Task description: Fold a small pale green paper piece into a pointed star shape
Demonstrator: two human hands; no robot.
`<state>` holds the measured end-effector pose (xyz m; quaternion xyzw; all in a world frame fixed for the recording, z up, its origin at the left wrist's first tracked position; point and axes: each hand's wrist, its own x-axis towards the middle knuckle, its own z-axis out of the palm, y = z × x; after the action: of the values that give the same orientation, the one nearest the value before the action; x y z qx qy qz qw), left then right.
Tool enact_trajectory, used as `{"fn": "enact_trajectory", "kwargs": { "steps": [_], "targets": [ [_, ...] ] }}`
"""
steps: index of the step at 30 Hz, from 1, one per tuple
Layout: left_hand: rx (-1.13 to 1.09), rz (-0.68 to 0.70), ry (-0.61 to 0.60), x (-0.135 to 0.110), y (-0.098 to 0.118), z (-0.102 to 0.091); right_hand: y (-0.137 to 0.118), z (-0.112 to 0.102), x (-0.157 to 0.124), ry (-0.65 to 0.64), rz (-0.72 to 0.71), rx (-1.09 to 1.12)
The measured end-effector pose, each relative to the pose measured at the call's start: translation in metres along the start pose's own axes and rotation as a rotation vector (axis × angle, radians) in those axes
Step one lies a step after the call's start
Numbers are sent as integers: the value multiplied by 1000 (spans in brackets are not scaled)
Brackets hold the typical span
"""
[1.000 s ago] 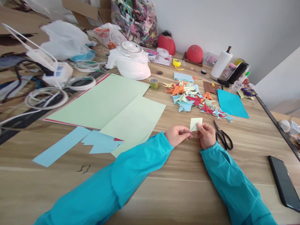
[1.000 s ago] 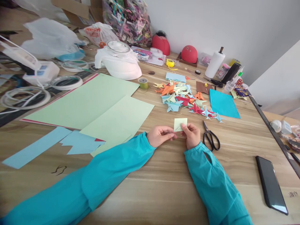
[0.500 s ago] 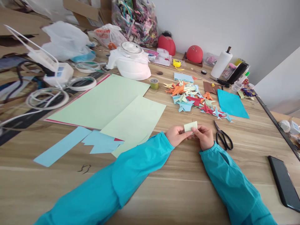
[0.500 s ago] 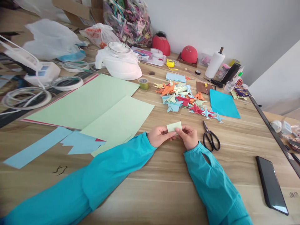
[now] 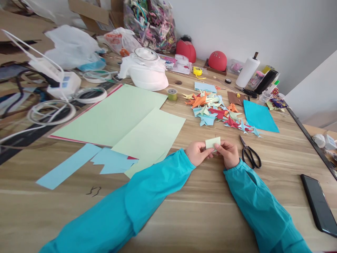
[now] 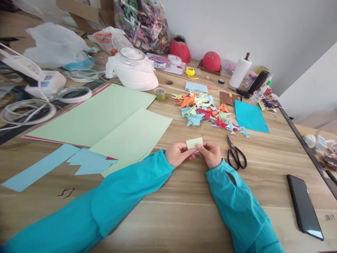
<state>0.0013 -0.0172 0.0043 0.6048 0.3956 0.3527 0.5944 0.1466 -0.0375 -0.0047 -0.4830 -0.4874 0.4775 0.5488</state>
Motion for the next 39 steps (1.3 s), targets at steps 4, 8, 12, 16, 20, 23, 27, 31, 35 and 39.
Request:
{"fn": "enact_trajectory", "kwargs": {
  "steps": [4,8,12,16,20,23,27,31,35,39],
  "targets": [
    [21,-10,1,0,2,-1,0,0,1,-5,-2,-5],
    [26,-4,9,1,2,-1,0,0,1,-1,6,2],
    [4,-10,-5,1,1,-1,0,-1,1,8,-3,14],
    [-46,-6,-31,1,0,0,0,-1,2,-11,-31,50],
    [-41,14,-30,1,0,0,-1,-1,2,-11,-39,89],
    [-19,23,-11,0,1,0,0,-1,2,-4,-32,85],
    [-26,18,4,0,1,-1,1,0,1,23,45,53],
    [-48,-1,10,0,2,-2,-2,2,0,38,59,-14],
    [-54,-9,15,1,1,-2,-7,3,-2,-16,8,-101],
    [-88,-28,-2,2,0,0,-9,3,-2,-60,3,-86]
  ]
}}
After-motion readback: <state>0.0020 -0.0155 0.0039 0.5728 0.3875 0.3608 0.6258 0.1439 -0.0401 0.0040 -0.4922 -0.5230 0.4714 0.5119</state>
